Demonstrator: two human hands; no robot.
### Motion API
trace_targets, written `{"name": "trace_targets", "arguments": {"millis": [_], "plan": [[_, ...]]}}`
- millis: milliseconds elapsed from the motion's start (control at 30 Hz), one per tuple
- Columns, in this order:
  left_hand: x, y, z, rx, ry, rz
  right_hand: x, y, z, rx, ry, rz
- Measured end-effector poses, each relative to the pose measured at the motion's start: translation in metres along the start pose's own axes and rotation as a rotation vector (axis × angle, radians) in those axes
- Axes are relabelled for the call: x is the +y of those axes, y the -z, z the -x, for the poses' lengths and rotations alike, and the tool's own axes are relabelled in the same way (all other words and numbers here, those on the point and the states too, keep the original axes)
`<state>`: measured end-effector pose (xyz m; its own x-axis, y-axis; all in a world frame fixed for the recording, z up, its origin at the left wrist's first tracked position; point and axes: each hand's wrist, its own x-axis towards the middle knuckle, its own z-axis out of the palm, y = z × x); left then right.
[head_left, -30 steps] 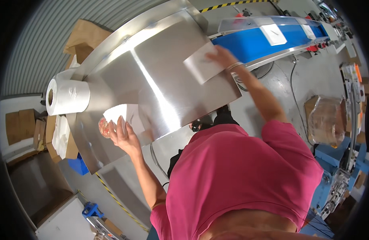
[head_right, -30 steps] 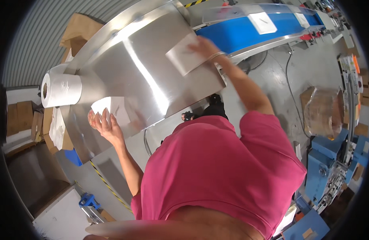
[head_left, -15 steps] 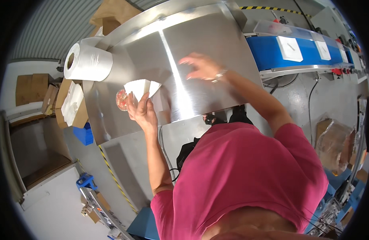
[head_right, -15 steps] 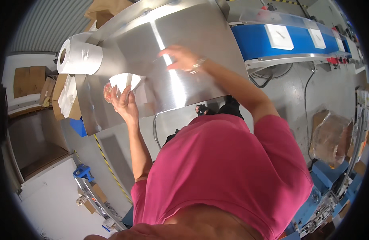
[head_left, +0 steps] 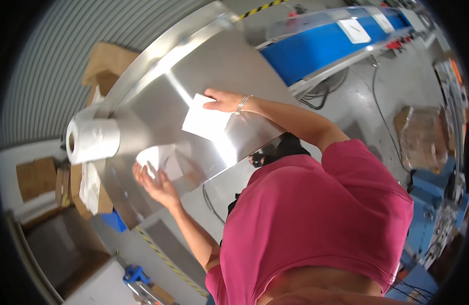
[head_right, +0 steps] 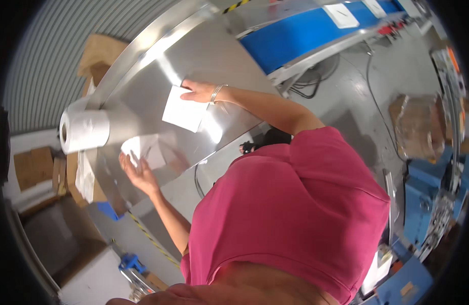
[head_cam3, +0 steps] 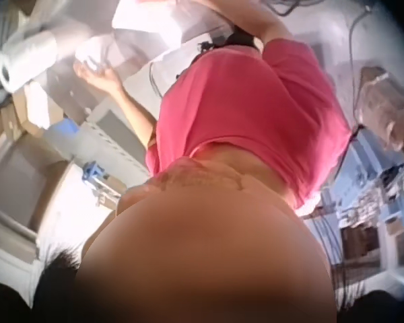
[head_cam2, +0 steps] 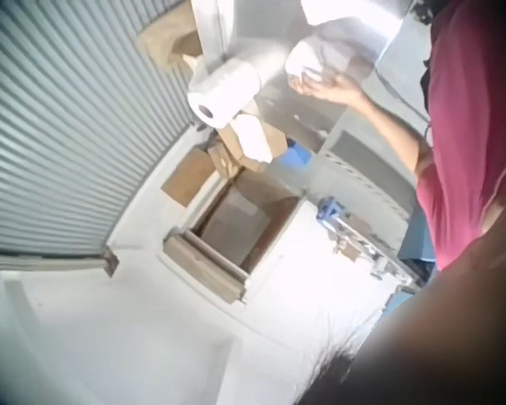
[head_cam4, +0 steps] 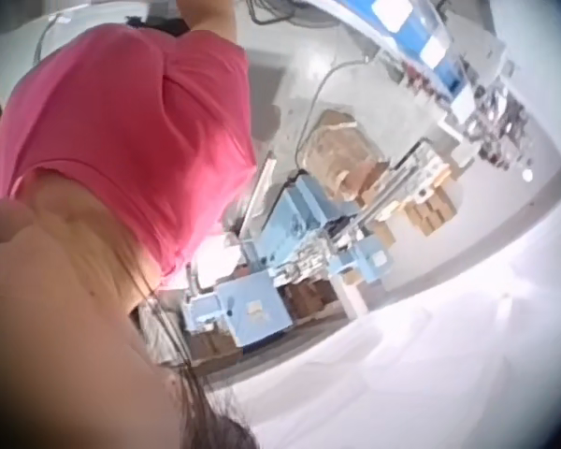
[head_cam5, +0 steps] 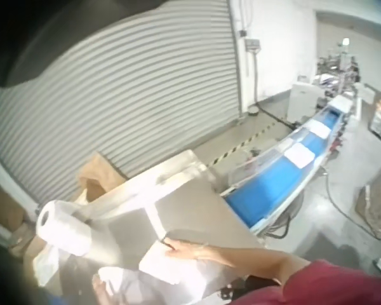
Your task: Stacking white paper products from a conveyor belt onto a metal table in a factory setting.
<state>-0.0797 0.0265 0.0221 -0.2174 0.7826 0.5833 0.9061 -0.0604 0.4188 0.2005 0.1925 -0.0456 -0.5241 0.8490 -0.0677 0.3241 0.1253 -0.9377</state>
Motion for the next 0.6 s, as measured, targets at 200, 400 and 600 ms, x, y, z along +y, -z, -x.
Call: {"name": "trace_targets", "arguments": {"millis": [200,400,600], "plan": [[0.048,-0.044,0.02,-0.08,0.296,0.061,0.067,0.138,0.072,0.389,-0.244,0.128],[0.171,-0.078,0.031,-0.254,0.3,0.227,0.123,0.274,0.139,0.731,-0.431,0.282],[0.214,-0.098,0.049,-0.284,0.283,0.323,0.185,0.366,0.17,0.978,-0.264,1.16]]}}
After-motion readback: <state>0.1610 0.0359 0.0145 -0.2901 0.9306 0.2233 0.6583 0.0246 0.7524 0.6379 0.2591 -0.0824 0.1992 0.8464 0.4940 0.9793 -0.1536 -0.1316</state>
